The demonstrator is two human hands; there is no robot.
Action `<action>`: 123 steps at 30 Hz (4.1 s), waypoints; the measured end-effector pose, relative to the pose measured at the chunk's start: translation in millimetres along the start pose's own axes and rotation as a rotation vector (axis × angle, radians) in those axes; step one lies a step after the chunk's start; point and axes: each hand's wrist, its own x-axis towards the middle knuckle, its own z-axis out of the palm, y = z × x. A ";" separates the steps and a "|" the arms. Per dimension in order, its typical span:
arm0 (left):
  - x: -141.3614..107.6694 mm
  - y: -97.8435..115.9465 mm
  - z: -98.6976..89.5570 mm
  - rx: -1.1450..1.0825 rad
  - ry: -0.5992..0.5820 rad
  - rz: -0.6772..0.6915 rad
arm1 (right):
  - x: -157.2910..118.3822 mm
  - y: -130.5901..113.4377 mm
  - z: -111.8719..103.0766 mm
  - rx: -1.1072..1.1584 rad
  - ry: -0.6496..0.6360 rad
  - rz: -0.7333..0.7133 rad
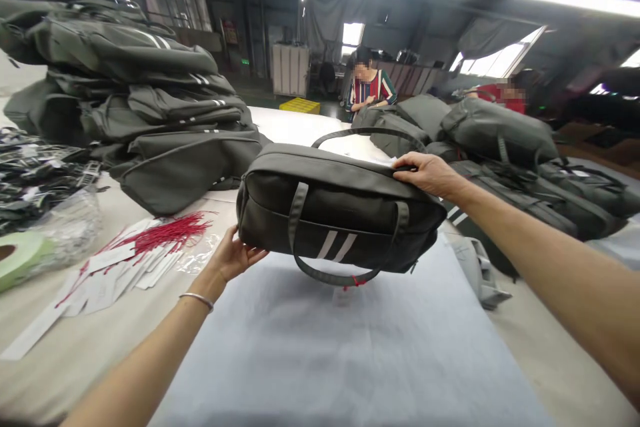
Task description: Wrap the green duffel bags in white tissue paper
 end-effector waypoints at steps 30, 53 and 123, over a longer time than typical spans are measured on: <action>103.5 -33.8 -18.4 0.012 0.241 -0.086 | 54.0 82.2 88.3 0.011 -0.173 -0.046; 39.0 -38.2 -55.9 0.025 0.276 -0.138 | -12.9 28.3 75.3 0.041 -0.255 0.001; -29.2 -225.0 -20.4 0.968 -0.399 0.364 | -260.6 -59.2 216.0 1.153 0.054 0.894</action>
